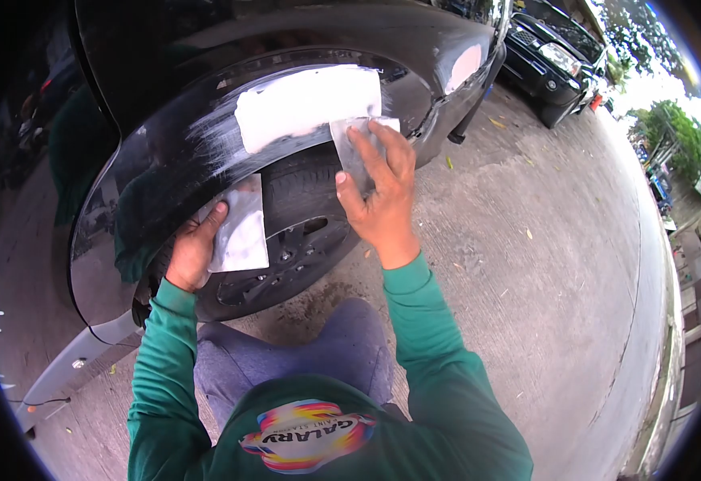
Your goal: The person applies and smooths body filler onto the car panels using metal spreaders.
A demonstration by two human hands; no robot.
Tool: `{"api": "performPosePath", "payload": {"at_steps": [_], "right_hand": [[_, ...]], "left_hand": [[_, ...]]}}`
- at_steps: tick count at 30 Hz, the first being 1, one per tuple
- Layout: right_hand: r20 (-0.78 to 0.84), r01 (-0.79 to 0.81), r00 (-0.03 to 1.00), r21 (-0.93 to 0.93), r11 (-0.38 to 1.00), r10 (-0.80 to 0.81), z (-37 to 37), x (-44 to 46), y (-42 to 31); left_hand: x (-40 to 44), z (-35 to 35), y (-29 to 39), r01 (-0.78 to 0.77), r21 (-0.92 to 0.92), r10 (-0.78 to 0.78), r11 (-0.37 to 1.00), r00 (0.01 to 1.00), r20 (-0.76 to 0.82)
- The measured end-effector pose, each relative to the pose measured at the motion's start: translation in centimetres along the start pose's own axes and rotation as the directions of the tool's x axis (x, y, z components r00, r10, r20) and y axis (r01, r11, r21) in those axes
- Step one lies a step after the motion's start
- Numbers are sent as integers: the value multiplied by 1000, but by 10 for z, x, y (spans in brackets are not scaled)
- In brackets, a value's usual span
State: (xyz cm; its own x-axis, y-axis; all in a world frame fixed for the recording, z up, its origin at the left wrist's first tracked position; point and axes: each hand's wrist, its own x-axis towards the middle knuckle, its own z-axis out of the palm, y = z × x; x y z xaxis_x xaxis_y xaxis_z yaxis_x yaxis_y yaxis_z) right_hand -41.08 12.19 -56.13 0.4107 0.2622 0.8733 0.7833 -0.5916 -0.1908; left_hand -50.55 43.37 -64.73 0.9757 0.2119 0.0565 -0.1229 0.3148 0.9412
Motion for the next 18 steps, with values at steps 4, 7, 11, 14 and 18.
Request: {"api": "performPosePath", "payload": {"at_steps": [4, 7, 11, 14, 18], "right_hand": [[52, 12, 999, 19, 1000, -13, -13, -10, -10], [-17, 35, 999, 23, 999, -35, -28, 4, -19], [-19, 80, 997, -20, 997, -80, -32, 46, -20], [-8, 111, 994, -6, 994, -111, -27, 67, -24], [5, 141, 990, -23, 990, -141, -21, 83, -24]], "left_hand": [[2, 0, 4, 2, 16, -2, 1000, 1000, 23], [-1, 5, 12, 23, 5, -23, 1000, 999, 46], [-3, 7, 15, 29, -31, -26, 999, 996, 90], [0, 1, 6, -5, -1, 5, 1000, 999, 49], [1, -1, 3, 32, -20, -31, 999, 999, 19]]}}
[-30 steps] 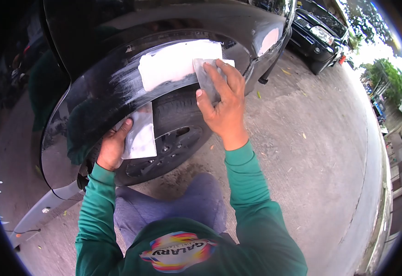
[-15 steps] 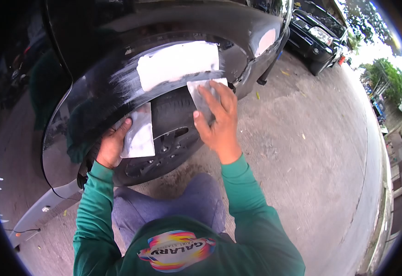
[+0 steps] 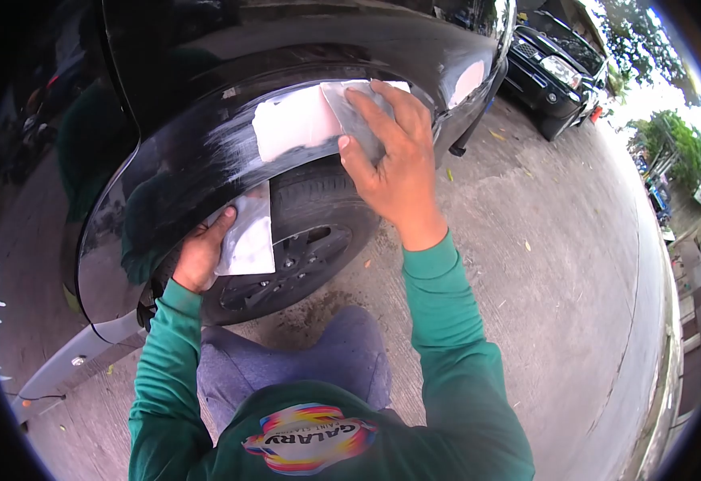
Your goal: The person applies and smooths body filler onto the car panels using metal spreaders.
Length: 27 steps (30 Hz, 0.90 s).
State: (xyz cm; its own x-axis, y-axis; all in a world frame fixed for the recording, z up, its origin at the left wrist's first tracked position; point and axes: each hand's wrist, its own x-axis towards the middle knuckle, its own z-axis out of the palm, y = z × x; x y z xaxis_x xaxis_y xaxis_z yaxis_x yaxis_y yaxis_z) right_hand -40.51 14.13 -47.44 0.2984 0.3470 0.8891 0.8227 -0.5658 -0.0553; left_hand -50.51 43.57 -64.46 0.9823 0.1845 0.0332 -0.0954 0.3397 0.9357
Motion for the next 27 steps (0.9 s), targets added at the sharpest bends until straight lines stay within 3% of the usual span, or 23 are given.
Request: {"api": "performPosePath", "payload": {"at_steps": [5, 12, 14, 17, 21, 23, 27], "right_hand": [[16, -1, 1000, 2, 1000, 1, 9, -3, 3], [33, -40, 999, 10, 999, 40, 13, -28, -4], [42, -43, 998, -21, 999, 44, 16, -40, -5], [36, -55, 998, -18, 998, 56, 20, -58, -7], [43, -79, 996, -11, 997, 80, 21, -78, -11], [104, -96, 990, 24, 995, 93, 19, -92, -11], [74, -91, 993, 62, 994, 86, 4, -100, -27]], "left_hand": [[-1, 2, 0, -47, 29, 48, 998, 999, -14], [-2, 4, 3, 12, 6, -12, 1000, 1000, -19], [-2, 6, 3, -76, 40, 75, 996, 997, 9], [-5, 7, 8, 13, 1, -13, 1000, 1000, 29], [-2, 2, 4, -23, 15, 22, 1000, 997, 70], [-1, 0, 0, -26, 16, 25, 1000, 998, 49], [4, -6, -9, -54, 48, 54, 997, 998, -14]]}}
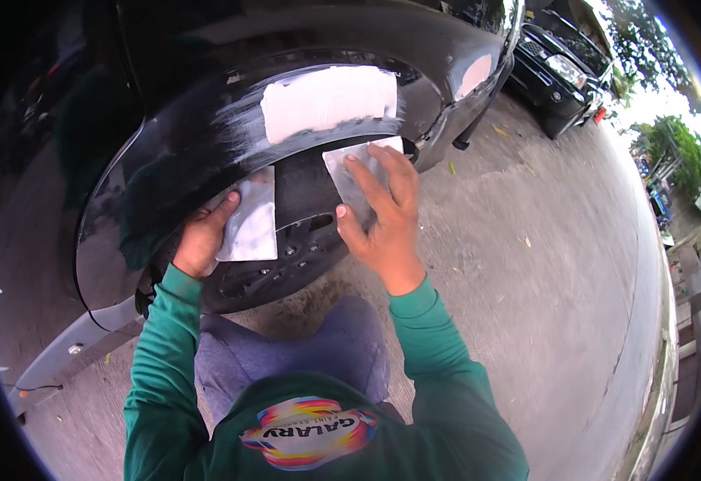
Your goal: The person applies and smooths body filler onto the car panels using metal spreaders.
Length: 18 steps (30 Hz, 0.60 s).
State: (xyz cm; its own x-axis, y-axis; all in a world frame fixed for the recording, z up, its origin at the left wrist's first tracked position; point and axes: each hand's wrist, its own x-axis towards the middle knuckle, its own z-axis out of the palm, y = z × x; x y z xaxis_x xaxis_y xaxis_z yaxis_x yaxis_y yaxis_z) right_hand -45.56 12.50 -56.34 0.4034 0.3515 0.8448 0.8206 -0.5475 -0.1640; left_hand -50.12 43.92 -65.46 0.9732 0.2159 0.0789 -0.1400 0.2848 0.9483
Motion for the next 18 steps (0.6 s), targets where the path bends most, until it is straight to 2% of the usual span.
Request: {"api": "performPosePath", "payload": {"at_steps": [2, 6, 8, 15, 17, 18], "right_hand": [[-14, 34, 999, -19, 999, -34, -9, 19, -12], [-38, 122, 991, -97, 988, -126, -15, 66, -24], [-44, 141, 988, -100, 985, -146, -11, 85, -21], [-48, 161, 985, -122, 979, -168, 6, 103, -13], [-49, 158, 985, -116, 981, -164, 10, 100, -13], [-45, 150, 987, -121, 981, -156, 10, 98, -14]], "left_hand": [[0, 1, 1, 36, -21, -36, 999, 999, 15], [-3, 6, 8, 14, -16, -13, 1000, 1000, 28], [-8, 13, 19, 153, -46, -155, 987, 988, -31], [-6, 10, 16, 171, -39, -173, 984, 984, -35], [-3, 8, 7, -16, 26, 17, 1000, 999, -40], [-3, 7, 6, -10, 27, 11, 1000, 999, -41]]}}
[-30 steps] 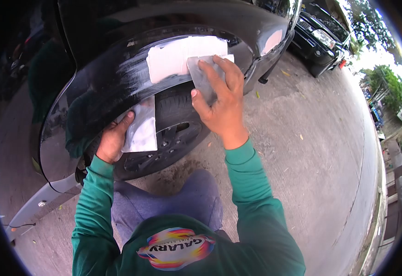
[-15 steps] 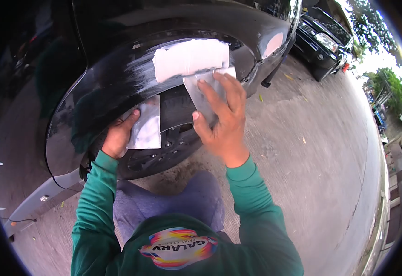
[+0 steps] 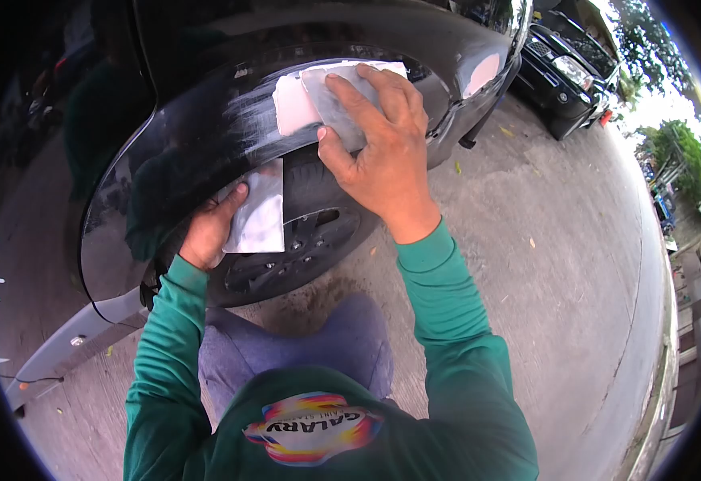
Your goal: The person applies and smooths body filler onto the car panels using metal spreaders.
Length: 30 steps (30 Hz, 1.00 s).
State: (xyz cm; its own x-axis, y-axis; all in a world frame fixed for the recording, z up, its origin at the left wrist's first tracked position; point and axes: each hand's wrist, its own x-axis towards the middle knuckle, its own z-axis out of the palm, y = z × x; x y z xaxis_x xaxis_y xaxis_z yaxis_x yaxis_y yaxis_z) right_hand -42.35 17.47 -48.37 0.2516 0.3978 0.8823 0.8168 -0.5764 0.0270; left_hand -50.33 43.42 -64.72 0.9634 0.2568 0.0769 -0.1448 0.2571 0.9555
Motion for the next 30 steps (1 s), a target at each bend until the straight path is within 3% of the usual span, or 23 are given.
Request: {"api": "performPosePath", "payload": {"at_steps": [9, 11, 16, 30], "right_hand": [[50, -53, 997, -28, 998, 55, 3, -47, -17], [59, -64, 996, -29, 998, 66, 3, -62, -20], [130, -83, 988, -8, 996, 84, -8, -86, -33], [11, 25, 1000, 2, 1000, -25, 3, 5, -37]], "left_hand": [[1, -2, 1, -2, 12, 2, 1000, 999, 35], [-2, 2, 7, 13, -42, -9, 999, 994, 105], [4, -1, -3, -2, -31, 5, 1000, 998, 69], [2, 1, -2, 38, -64, -35, 997, 998, 47]]}}
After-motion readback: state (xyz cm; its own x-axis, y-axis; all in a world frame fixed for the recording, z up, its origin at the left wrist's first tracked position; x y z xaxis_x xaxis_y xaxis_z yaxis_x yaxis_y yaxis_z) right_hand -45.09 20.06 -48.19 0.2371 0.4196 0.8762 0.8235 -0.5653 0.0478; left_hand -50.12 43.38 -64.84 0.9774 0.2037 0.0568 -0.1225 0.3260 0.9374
